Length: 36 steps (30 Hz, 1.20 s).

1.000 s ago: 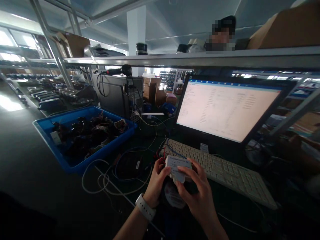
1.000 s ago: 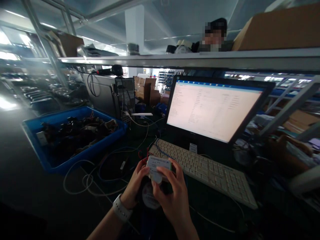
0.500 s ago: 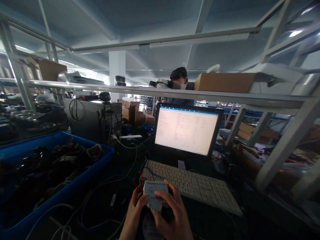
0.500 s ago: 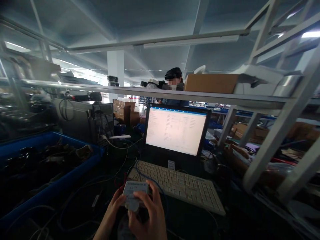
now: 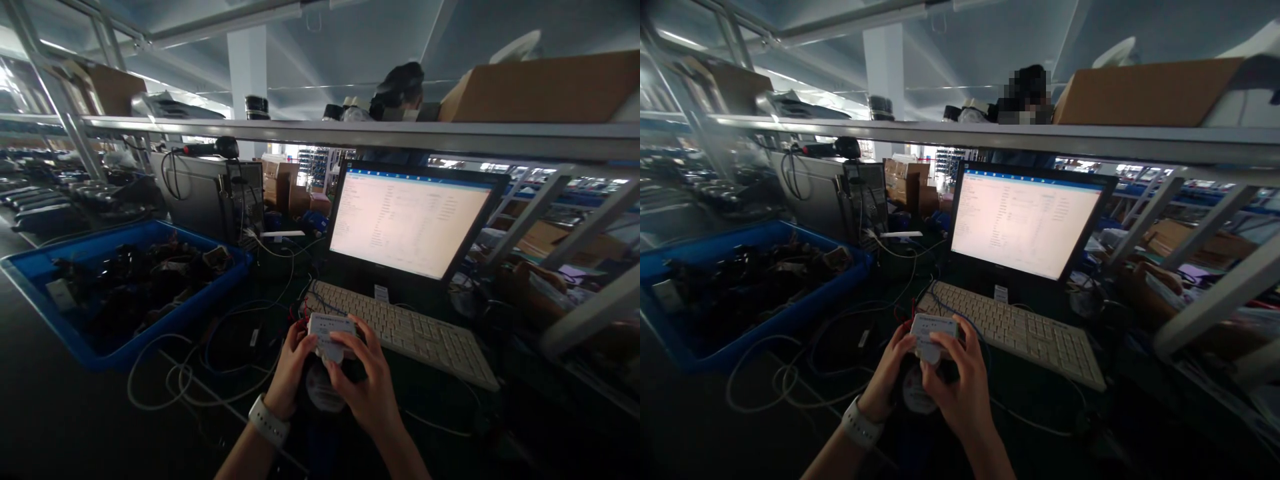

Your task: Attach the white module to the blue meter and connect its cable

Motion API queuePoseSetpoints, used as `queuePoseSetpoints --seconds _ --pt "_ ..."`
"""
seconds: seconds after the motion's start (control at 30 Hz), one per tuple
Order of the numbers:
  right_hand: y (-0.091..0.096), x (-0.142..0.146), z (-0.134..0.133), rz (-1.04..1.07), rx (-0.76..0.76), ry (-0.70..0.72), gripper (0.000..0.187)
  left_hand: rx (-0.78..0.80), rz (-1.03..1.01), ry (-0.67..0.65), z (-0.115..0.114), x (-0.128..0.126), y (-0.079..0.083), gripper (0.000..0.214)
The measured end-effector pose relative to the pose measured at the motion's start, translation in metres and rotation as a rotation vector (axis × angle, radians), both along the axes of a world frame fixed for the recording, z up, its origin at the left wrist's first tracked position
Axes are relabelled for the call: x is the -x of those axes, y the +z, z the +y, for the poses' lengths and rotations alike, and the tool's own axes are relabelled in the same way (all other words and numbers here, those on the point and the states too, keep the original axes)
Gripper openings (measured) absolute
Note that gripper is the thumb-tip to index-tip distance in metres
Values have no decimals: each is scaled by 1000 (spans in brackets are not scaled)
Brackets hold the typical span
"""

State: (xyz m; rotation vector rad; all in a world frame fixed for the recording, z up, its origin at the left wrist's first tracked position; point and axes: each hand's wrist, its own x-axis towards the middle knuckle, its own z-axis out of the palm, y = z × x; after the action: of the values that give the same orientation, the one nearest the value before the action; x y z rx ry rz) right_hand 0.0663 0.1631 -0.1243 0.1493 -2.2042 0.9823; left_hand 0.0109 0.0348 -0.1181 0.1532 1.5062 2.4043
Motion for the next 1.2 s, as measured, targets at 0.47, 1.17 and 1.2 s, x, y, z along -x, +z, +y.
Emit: queuePoseSetpoints --seconds 0.47,1.17,1.2 --pt "2 1 0 9 -13 15 28 13 11 2 0 0 0 61" --pt "1 0 1 15 -7 1 29 18 -5 4 0 -1 -1 60" --pt "1 0 1 19 -7 -2 29 17 -7 6 -1 -1 0 59"
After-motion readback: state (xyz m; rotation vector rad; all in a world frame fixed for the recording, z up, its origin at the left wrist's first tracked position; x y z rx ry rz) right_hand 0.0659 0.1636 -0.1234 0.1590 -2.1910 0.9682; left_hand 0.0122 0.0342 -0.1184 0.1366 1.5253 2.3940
